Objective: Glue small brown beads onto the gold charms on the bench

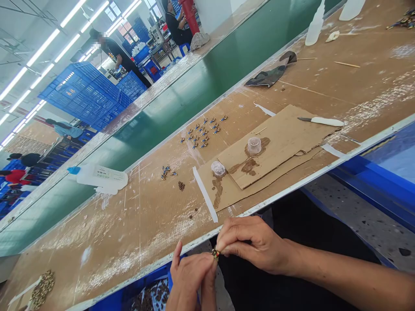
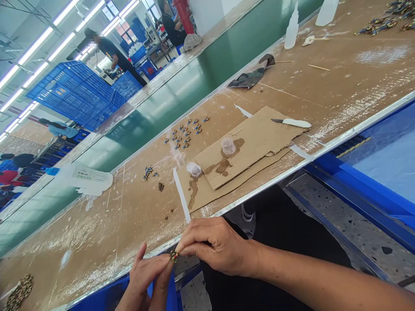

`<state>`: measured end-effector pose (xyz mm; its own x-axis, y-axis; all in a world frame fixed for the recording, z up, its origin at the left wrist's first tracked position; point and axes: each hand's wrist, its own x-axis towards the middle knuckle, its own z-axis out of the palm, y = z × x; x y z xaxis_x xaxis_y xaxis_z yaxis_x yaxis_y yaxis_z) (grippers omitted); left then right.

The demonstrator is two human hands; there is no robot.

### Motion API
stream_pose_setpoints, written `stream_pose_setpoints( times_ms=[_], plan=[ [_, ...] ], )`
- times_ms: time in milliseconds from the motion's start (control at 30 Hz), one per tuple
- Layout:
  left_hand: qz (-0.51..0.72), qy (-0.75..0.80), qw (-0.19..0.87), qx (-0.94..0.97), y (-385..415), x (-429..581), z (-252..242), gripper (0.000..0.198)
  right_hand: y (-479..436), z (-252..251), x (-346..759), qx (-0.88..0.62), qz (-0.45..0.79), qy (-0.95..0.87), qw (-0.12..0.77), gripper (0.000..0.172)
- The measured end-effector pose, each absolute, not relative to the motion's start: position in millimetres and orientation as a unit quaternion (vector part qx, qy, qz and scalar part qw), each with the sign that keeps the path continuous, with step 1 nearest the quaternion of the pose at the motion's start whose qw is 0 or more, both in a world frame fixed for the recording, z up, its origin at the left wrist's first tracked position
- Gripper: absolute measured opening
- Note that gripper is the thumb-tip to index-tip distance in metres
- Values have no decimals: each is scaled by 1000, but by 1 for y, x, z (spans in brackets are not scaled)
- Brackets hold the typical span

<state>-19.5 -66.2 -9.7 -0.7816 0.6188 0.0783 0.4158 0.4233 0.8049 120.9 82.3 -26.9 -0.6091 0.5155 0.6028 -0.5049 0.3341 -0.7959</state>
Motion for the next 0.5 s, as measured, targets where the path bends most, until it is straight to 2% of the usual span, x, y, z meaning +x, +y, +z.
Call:
stream_pose_setpoints(
  times_ms=[500],
  plan=[
    [442,828,105,327,-55,1,4,27,81,-28,122,-16,585,-683,438,14]
  ],
)
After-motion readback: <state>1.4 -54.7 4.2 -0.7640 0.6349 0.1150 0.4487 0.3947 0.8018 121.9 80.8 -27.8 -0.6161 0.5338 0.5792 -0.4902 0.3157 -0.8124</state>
